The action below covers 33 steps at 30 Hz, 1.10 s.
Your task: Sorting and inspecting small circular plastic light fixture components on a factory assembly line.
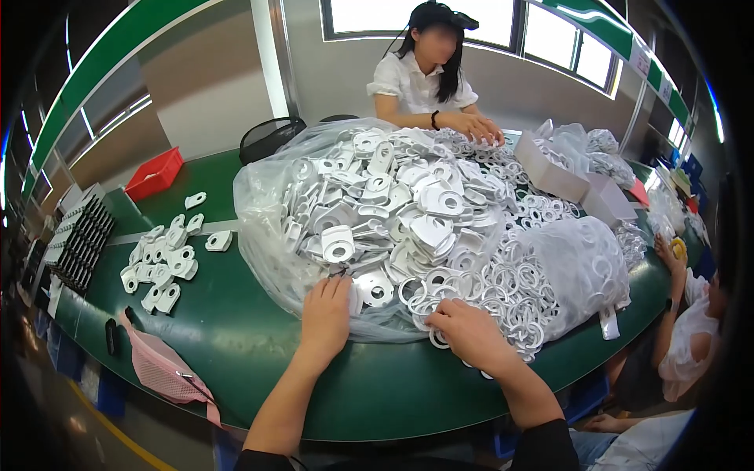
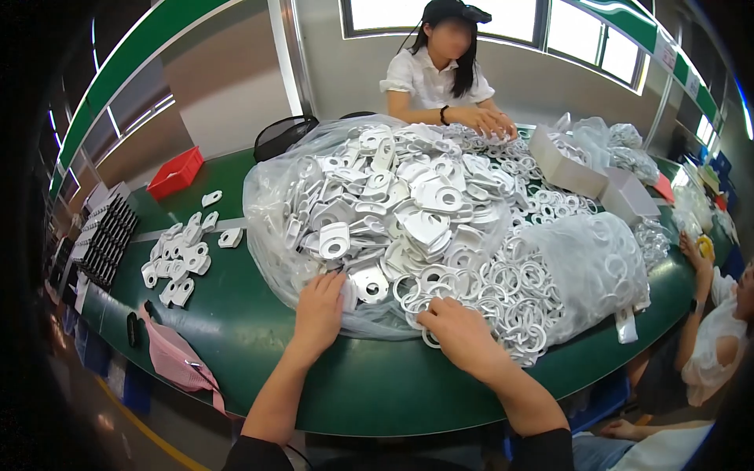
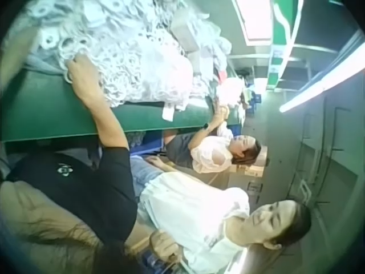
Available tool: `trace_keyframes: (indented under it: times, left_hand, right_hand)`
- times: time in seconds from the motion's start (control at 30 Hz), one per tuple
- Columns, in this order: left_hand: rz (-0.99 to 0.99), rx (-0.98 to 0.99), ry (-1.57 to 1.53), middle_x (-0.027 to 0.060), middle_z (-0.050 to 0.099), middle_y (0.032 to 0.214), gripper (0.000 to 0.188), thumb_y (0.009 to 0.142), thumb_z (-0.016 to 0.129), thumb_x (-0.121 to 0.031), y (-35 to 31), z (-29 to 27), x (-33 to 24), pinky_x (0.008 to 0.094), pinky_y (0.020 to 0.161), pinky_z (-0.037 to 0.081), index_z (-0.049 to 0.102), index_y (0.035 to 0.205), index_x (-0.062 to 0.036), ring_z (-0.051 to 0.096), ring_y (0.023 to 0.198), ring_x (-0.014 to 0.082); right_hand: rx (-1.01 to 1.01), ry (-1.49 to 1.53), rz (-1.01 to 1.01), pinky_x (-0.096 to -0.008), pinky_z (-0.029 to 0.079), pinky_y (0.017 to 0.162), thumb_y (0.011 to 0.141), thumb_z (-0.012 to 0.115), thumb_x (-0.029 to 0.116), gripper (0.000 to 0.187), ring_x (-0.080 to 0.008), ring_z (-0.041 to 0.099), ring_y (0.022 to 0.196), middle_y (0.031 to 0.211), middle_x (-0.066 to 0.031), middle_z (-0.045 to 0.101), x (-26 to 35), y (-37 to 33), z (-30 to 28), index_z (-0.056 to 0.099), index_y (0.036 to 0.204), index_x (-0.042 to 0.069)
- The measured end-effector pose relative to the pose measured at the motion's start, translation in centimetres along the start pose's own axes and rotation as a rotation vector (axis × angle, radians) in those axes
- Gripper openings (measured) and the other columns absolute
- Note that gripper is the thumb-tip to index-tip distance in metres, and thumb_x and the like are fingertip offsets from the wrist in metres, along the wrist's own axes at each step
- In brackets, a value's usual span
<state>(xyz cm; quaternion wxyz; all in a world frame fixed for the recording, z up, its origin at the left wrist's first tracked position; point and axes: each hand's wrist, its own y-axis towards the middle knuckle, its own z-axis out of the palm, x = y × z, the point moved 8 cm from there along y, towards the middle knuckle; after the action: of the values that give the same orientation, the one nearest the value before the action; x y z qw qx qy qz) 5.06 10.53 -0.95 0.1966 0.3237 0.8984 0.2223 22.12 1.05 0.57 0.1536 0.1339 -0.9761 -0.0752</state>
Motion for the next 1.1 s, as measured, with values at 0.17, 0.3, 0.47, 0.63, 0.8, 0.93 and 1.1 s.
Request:
trace_keyframes:
  times: [0.17, 0.3, 0.47, 0.63, 0.8, 0.93, 1.1]
  left_hand:
    - [-0.137, 0.061, -0.060, 0.0155, 0.054, 0.105, 0.046, 0.070, 0.061, -0.005, 0.1, -0.4, 1.5, 0.0408, 0.081, 0.041, 0.049, 0.114, -0.0013, 0.050, 0.098, 0.0323]
    - [-0.198, 0.060, -0.078, 0.0150, 0.053, 0.091, 0.035, 0.068, 0.065, -0.006, 0.2, -1.1, 1.9, 0.0419, 0.075, 0.042, 0.054, 0.102, -0.0020, 0.052, 0.091, 0.0330]
    - [-0.323, -0.012, -0.290, 0.0136, 0.054, 0.082, 0.021, 0.068, 0.067, -0.007, 1.0, -2.8, 2.5, 0.0391, 0.072, 0.042, 0.057, 0.086, -0.0026, 0.054, 0.083, 0.0310]
    - [-0.223, -0.234, -0.729, 0.0110, 0.060, 0.095, 0.011, 0.075, 0.064, -0.006, 1.3, -4.0, 1.1, 0.0326, 0.077, 0.044, 0.057, 0.083, -0.0028, 0.057, 0.086, 0.0218]
    - [-0.743, 0.192, -2.006, 0.0158, 0.057, 0.113, 0.018, 0.086, 0.052, -0.019, -1.0, 3.6, -2.1, 0.0406, 0.096, 0.039, 0.057, 0.091, -0.0019, 0.054, 0.106, 0.0255]
    - [-0.857, 0.606, -2.108, 0.0131, 0.054, 0.118, 0.052, 0.094, 0.034, -0.044, -2.7, 4.9, -6.4, 0.0375, 0.092, 0.042, 0.041, 0.125, -0.0024, 0.053, 0.110, 0.0242]
    - [-0.701, 0.784, -2.026, 0.0117, 0.056, 0.115, 0.054, 0.095, 0.026, -0.046, -2.7, 4.7, -8.3, 0.0330, 0.076, 0.048, 0.041, 0.127, -0.0051, 0.059, 0.099, 0.0229]
  right_hand:
    - [-0.006, 0.011, -0.003, -0.0340, 0.046, 0.069, 0.071, 0.058, 0.003, 0.020, -0.0240, 0.054, 0.087, 0.088, -0.0041, 0.054, -0.5, 0.2, -0.4, 0.059, 0.091, 0.009]
    - [-0.022, -0.021, 0.002, -0.0342, 0.046, 0.069, 0.069, 0.061, 0.004, 0.022, -0.0244, 0.054, 0.086, 0.086, -0.0043, 0.054, -1.5, 0.3, -0.2, 0.059, 0.090, 0.010]
    - [-0.032, 0.090, 0.001, -0.0334, 0.046, 0.066, 0.067, 0.067, 0.008, 0.023, -0.0251, 0.056, 0.081, 0.080, -0.0053, 0.056, -2.4, 0.5, -1.2, 0.059, 0.088, 0.009]
    - [-0.113, 0.441, 0.199, -0.0283, 0.045, 0.059, 0.072, 0.070, 0.014, 0.016, -0.0201, 0.056, 0.062, 0.071, -0.0070, 0.060, -3.2, 0.4, -3.4, 0.061, 0.081, 0.004]
    - [-0.186, 0.706, 0.310, -0.0199, 0.043, 0.056, 0.077, 0.070, 0.015, 0.018, -0.0061, 0.053, 0.060, 0.072, -0.0028, 0.062, -3.8, 0.4, -2.7, 0.063, 0.085, 0.000]
    - [-0.215, 1.042, 0.330, -0.0189, 0.044, 0.058, 0.079, 0.067, 0.013, 0.018, -0.0047, 0.055, 0.064, 0.076, -0.0023, 0.064, -3.6, 0.7, -1.0, 0.063, 0.088, -0.002]
    - [-0.183, 1.128, 0.345, -0.0186, 0.044, 0.060, 0.080, 0.066, 0.012, 0.019, -0.0054, 0.056, 0.066, 0.078, -0.0027, 0.064, -3.5, 0.8, 0.8, 0.063, 0.093, -0.003]
